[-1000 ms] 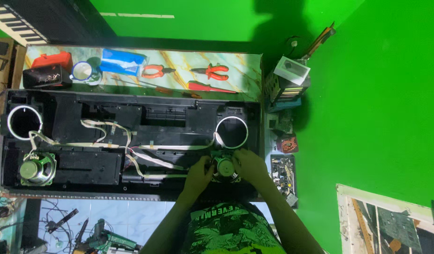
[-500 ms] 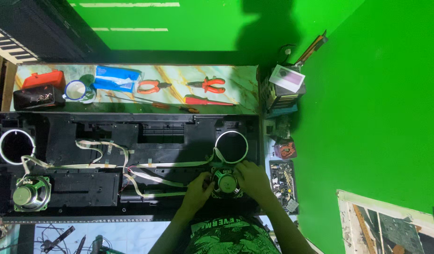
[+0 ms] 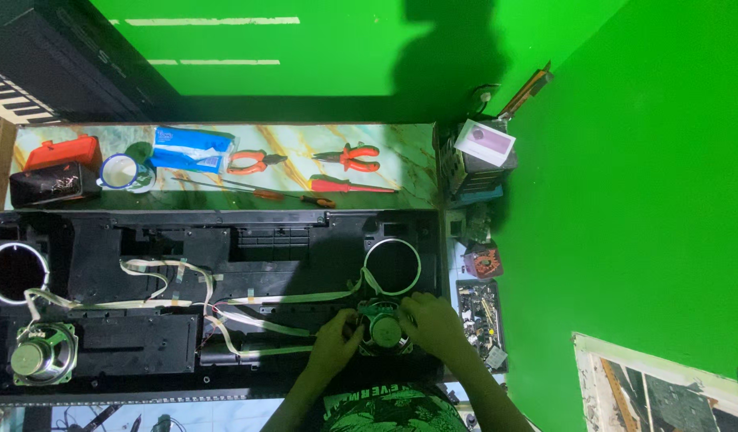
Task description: The person uses a screwdriver to secure a speaker into a black plastic casing, then handles the wires and aligns the speaker within its housing.
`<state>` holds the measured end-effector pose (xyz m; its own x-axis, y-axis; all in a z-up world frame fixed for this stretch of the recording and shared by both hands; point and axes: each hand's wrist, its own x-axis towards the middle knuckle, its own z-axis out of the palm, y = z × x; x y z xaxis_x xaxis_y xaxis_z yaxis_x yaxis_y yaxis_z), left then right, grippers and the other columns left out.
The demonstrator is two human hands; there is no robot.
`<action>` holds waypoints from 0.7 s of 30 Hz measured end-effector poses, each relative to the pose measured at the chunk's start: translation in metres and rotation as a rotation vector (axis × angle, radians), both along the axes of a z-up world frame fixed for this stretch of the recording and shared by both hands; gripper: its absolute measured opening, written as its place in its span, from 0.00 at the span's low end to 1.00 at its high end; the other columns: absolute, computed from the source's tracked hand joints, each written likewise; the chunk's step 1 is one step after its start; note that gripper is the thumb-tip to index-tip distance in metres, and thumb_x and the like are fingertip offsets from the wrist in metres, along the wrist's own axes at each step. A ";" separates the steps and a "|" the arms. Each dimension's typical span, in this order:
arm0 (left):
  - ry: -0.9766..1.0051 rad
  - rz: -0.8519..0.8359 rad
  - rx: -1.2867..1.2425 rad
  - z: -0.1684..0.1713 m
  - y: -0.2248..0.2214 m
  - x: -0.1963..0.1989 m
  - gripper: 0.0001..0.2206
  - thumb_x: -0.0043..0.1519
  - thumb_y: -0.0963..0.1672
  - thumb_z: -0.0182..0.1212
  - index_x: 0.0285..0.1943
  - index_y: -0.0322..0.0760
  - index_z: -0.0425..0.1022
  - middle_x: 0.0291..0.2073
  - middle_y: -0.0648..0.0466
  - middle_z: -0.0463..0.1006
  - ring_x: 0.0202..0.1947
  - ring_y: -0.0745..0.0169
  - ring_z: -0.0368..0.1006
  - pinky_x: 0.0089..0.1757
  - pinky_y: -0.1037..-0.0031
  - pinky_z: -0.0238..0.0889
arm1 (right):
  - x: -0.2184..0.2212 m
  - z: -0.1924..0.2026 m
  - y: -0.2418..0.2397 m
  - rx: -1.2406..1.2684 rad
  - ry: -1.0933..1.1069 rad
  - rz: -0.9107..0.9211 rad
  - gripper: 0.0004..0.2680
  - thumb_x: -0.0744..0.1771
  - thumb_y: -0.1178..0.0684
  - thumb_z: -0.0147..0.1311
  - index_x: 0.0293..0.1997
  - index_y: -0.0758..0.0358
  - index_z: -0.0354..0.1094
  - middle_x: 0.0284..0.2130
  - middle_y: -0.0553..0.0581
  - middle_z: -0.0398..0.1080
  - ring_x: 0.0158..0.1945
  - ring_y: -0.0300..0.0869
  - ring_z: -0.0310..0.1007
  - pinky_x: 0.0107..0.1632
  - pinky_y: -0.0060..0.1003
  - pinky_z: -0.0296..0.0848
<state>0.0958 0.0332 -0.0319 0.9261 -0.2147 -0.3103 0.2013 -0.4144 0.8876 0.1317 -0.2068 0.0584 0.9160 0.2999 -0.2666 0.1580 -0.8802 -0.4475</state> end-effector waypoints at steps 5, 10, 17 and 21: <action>0.016 0.004 -0.018 0.002 -0.001 0.000 0.13 0.60 0.43 0.65 0.51 0.34 0.75 0.35 0.49 0.83 0.31 0.59 0.80 0.33 0.69 0.71 | 0.007 -0.004 0.001 0.113 -0.106 -0.175 0.07 0.67 0.49 0.54 0.41 0.61 0.73 0.35 0.58 0.74 0.39 0.52 0.76 0.42 0.47 0.73; 0.053 -0.019 0.004 0.005 0.002 0.000 0.15 0.60 0.43 0.64 0.55 0.34 0.73 0.38 0.47 0.83 0.33 0.56 0.81 0.35 0.68 0.72 | -0.004 -0.012 0.001 0.120 -0.053 -0.134 0.08 0.66 0.49 0.55 0.41 0.62 0.71 0.34 0.61 0.74 0.38 0.53 0.75 0.40 0.49 0.73; -0.086 -0.060 -0.007 0.012 0.008 -0.004 0.13 0.64 0.40 0.57 0.58 0.35 0.73 0.46 0.43 0.84 0.47 0.43 0.81 0.45 0.63 0.73 | -0.051 -0.024 -0.001 0.187 0.123 -0.373 0.09 0.67 0.48 0.53 0.41 0.64 0.65 0.35 0.64 0.72 0.37 0.59 0.74 0.40 0.52 0.72; -0.122 -0.066 0.034 0.022 0.007 -0.007 0.18 0.62 0.40 0.59 0.62 0.37 0.72 0.51 0.44 0.80 0.49 0.44 0.80 0.47 0.63 0.73 | -0.072 -0.039 0.001 0.149 0.021 -0.368 0.07 0.69 0.51 0.48 0.42 0.63 0.65 0.36 0.66 0.72 0.40 0.63 0.73 0.41 0.55 0.71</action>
